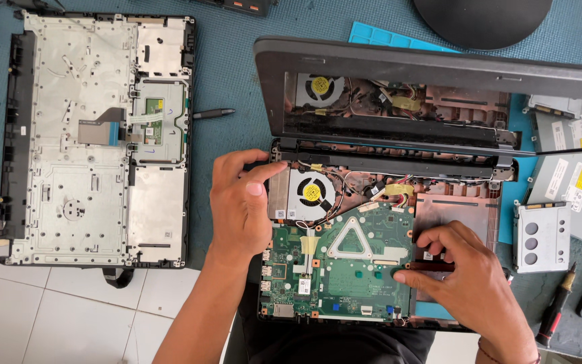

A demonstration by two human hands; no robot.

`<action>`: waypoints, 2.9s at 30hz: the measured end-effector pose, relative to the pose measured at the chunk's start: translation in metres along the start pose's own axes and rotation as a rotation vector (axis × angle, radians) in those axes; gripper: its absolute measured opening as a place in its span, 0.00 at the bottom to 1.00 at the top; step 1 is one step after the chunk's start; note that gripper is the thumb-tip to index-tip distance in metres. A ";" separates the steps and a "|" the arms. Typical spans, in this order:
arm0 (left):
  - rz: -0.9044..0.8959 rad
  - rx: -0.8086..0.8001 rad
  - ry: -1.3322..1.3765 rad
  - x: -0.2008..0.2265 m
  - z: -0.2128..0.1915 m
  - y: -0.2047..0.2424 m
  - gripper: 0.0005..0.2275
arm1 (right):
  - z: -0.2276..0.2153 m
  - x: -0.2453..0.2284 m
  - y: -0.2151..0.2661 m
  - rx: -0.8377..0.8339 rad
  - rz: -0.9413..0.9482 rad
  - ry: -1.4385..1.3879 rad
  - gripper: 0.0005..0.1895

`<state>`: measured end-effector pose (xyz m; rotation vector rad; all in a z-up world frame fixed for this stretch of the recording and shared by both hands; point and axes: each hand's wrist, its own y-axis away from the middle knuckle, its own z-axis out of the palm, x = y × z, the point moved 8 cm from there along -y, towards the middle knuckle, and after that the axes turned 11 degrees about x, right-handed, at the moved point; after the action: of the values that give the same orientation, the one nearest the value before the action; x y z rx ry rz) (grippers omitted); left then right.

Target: The person removes a CD/DVD drive and a hard drive from a disassembled laptop. They then use a screwdriver to remove screws from the motherboard and disconnect cables from the cooling fan.

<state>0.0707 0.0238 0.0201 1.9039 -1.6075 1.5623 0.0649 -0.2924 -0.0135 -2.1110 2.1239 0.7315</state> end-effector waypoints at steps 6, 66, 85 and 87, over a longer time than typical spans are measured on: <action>-0.021 0.009 0.004 0.001 -0.001 0.000 0.35 | -0.001 -0.002 0.001 0.039 -0.053 -0.025 0.25; 0.020 0.009 0.044 0.013 -0.004 -0.001 0.36 | -0.005 -0.014 0.013 0.152 -0.211 -0.205 0.19; 0.095 0.023 0.025 0.014 -0.002 0.001 0.31 | -0.007 -0.014 0.012 0.170 -0.204 -0.244 0.18; 0.097 0.040 0.012 0.013 -0.003 0.001 0.32 | -0.004 -0.011 0.012 0.132 -0.176 -0.246 0.18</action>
<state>0.0663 0.0173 0.0310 1.8585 -1.7003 1.6524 0.0556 -0.2841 -0.0028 -1.9913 1.7853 0.7632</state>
